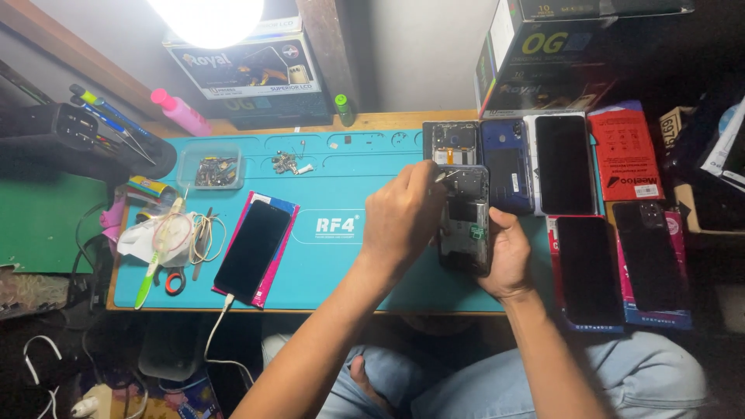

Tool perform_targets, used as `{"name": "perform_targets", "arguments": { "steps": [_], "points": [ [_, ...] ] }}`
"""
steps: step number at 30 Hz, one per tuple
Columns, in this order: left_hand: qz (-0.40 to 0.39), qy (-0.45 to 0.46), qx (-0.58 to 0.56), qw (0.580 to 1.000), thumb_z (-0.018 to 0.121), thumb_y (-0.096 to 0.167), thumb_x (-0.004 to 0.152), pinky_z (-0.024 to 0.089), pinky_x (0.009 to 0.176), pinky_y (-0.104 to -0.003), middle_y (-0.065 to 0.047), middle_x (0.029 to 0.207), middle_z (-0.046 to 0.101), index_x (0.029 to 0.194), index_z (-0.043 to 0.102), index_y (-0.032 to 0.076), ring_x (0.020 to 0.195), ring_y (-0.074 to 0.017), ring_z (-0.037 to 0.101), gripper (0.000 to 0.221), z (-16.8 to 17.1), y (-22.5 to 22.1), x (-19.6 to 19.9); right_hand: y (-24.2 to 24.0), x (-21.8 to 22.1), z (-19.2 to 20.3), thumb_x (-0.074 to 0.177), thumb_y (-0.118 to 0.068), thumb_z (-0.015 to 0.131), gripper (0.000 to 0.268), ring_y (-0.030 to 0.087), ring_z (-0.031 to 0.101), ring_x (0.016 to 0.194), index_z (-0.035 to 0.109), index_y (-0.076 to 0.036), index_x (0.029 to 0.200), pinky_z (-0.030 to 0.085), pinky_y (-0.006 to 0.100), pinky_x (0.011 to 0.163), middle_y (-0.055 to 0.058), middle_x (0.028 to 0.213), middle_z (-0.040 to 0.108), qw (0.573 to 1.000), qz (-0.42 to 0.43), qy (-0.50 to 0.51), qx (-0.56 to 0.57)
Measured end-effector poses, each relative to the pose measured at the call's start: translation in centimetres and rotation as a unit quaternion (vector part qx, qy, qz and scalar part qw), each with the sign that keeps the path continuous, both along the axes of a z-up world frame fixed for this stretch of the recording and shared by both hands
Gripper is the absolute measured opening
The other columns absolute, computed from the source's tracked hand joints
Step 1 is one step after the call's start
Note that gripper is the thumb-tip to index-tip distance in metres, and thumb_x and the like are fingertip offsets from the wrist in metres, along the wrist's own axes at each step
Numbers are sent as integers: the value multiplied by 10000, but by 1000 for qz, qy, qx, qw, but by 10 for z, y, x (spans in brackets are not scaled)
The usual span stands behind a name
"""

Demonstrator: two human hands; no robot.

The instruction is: A person is disassembling a mobile phone at a workbench, focusing on the battery and internal chassis components.

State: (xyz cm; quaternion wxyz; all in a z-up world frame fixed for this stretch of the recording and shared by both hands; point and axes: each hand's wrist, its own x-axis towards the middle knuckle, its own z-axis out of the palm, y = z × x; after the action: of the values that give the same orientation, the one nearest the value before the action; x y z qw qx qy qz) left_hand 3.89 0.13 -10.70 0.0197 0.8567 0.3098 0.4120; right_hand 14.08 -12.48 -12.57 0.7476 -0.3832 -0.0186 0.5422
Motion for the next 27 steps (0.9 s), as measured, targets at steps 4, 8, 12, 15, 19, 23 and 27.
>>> {"name": "perform_targets", "arguments": {
  "steps": [4,8,12,15,19,23,27],
  "points": [
    [-11,11,-3,1000,696,138,855,557,482,-341,24,718,525,1030,612,180,524,-215,647,199,5,0,-2,-1,-2,4,976,-418,516,587,311,769,1022,729,-31,1364,600,440,993,216,1152,784,1000,2,6,3],
    [-1,54,35,998,684,165,840,546,471,-345,23,707,504,964,572,191,514,-212,636,169,-3,4,-1,-3,4,-6,991,-408,493,579,315,771,1019,724,-24,1358,604,450,978,231,1148,786,999,18,-29,4],
    [-6,71,37,997,668,145,848,544,470,-336,17,703,512,952,557,172,502,-205,640,154,2,6,-3,-1,0,-4,988,-432,505,589,321,773,1038,734,-31,1354,604,440,993,224,1155,791,1000,18,-9,10],
    [-13,85,47,995,669,140,854,543,473,-324,18,690,523,941,548,164,505,-196,656,151,5,10,-3,-1,-2,-4,993,-446,505,587,316,775,1029,745,-36,1338,611,436,975,219,1135,794,1000,26,-12,10],
    [-72,105,-154,980,606,125,951,564,563,-546,-138,759,591,1032,513,69,614,-432,712,136,23,6,-8,-1,-2,-13,994,-429,507,586,338,762,988,736,-15,1340,610,480,961,226,1105,783,999,26,-21,30],
    [-72,13,-320,945,588,149,993,564,627,-597,-192,808,711,1104,551,57,765,-513,748,149,31,4,-29,-2,-6,0,1003,-431,494,583,355,758,993,743,-20,1334,614,486,948,227,1129,786,999,16,-14,47],
    [-55,37,-354,933,600,183,986,563,656,-608,-231,836,755,1084,591,67,808,-528,749,152,17,-6,-80,6,-3,21,996,-475,473,594,360,758,1032,734,-60,1330,601,496,965,232,1135,794,996,37,-40,66]
  ]
}}
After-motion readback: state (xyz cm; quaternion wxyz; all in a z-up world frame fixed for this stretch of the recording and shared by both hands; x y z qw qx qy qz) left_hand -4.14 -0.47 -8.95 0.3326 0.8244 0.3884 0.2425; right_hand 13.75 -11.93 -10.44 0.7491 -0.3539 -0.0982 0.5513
